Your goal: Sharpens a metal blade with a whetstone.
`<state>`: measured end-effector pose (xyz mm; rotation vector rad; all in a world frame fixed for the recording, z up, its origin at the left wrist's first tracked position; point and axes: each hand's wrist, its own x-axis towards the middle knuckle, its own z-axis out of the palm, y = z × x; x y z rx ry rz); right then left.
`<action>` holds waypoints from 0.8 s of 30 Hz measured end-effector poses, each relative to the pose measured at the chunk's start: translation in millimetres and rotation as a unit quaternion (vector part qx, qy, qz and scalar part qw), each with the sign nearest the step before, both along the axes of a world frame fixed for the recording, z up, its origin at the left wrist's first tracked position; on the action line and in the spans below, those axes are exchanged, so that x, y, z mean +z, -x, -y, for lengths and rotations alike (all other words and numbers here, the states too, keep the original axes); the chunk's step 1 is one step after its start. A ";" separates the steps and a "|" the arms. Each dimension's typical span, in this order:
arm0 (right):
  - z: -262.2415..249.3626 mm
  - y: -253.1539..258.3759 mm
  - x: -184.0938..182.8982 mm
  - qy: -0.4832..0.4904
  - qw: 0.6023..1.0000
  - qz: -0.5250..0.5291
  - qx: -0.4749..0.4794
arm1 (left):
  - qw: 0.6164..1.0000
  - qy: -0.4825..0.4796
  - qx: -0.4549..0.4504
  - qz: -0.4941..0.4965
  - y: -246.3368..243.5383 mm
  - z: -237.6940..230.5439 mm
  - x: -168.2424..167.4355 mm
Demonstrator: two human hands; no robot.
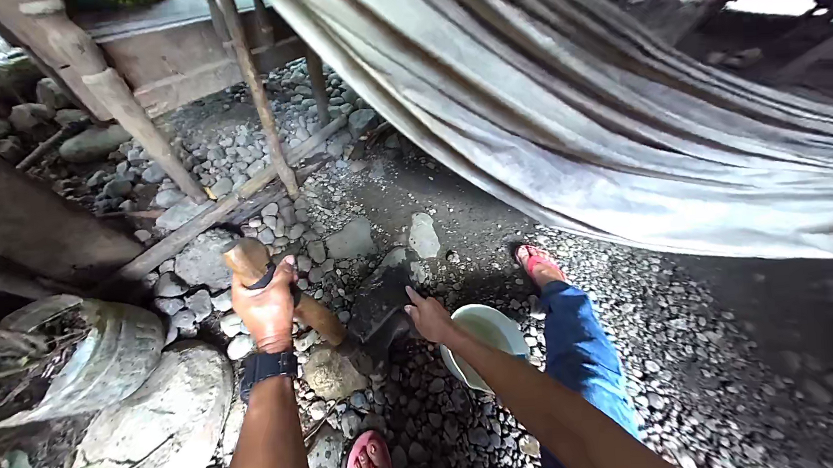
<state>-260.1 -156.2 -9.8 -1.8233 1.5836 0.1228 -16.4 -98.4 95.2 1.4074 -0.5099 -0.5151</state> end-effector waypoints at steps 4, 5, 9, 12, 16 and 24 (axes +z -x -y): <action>-46.2 49.9 16.6 0.049 0.946 0.171 -0.270 | 0.999 0.014 -0.014 0.036 16.1 -5.5 16.3; -59.5 63.2 9.8 0.067 0.899 0.238 -0.362 | 0.999 0.018 -0.020 0.044 19.4 -6.1 19.8; -88.7 93.1 -9.1 0.003 0.738 0.301 -0.604 | 0.994 0.016 -0.036 0.101 29.4 -9.2 24.7; -83.8 92.7 -8.1 -0.052 0.824 0.164 -0.540 | 0.987 0.037 -0.050 0.147 41.8 -10.6 24.0; -64.8 79.0 -18.0 -0.068 0.903 0.029 -0.424 | 0.984 0.064 -0.067 0.149 50.1 -11.4 31.2; -72.2 68.9 -42.9 -0.131 0.913 0.037 -0.384 | 0.989 0.050 -0.073 0.117 40.4 -8.8 15.4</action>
